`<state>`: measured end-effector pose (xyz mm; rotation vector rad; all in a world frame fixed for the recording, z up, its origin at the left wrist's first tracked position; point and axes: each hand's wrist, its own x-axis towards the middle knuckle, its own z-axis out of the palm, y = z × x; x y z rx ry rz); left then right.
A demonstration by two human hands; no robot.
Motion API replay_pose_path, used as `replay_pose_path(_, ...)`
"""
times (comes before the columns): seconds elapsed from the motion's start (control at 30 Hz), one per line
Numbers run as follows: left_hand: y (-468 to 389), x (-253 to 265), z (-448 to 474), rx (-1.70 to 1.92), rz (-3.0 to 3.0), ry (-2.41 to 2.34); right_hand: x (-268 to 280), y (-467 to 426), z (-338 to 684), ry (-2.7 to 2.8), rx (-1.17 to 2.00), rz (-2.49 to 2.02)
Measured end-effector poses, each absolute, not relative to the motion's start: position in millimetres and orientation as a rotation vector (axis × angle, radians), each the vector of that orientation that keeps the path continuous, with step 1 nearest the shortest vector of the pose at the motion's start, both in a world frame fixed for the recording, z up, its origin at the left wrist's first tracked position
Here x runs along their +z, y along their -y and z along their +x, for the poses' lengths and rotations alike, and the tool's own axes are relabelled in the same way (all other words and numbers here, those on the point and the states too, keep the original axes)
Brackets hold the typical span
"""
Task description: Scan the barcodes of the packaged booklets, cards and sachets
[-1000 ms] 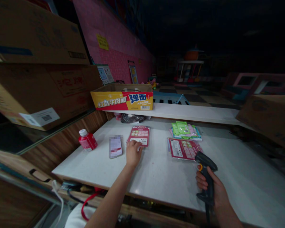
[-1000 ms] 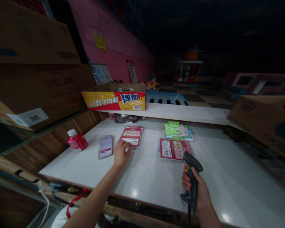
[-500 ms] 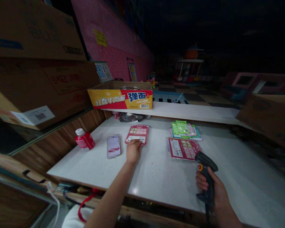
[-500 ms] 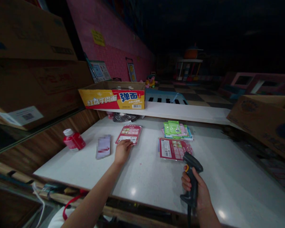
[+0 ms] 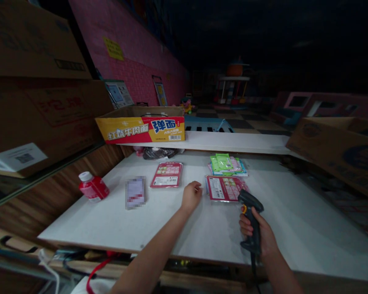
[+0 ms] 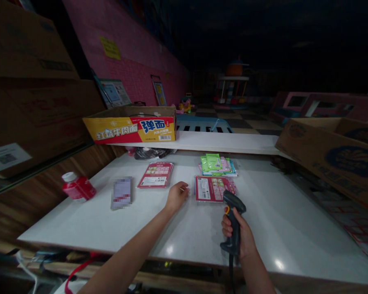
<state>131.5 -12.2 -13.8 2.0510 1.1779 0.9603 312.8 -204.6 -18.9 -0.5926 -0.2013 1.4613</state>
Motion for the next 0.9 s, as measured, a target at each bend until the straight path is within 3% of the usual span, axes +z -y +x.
replay_pose_path(0.2, 15, -15, 180, 0.857, 1.774, -1.407, -19, 203, 314, 0.269, 1.452, -0.635)
replay_pose_path(0.53, 0, -12, 164, 0.871, 1.528, -1.442, -18, 202, 313, 0.232, 1.467, -0.582)
replay_pose_path(0.77, -4, 5, 138, 0.653, 0.988, -0.913, -15, 206, 311, 0.265, 1.454, -0.588)
replay_pose_path(0.9, -10, 12, 99, 0.666, 0.928, -0.873, -16, 207, 311, 0.289, 1.442, -0.593)
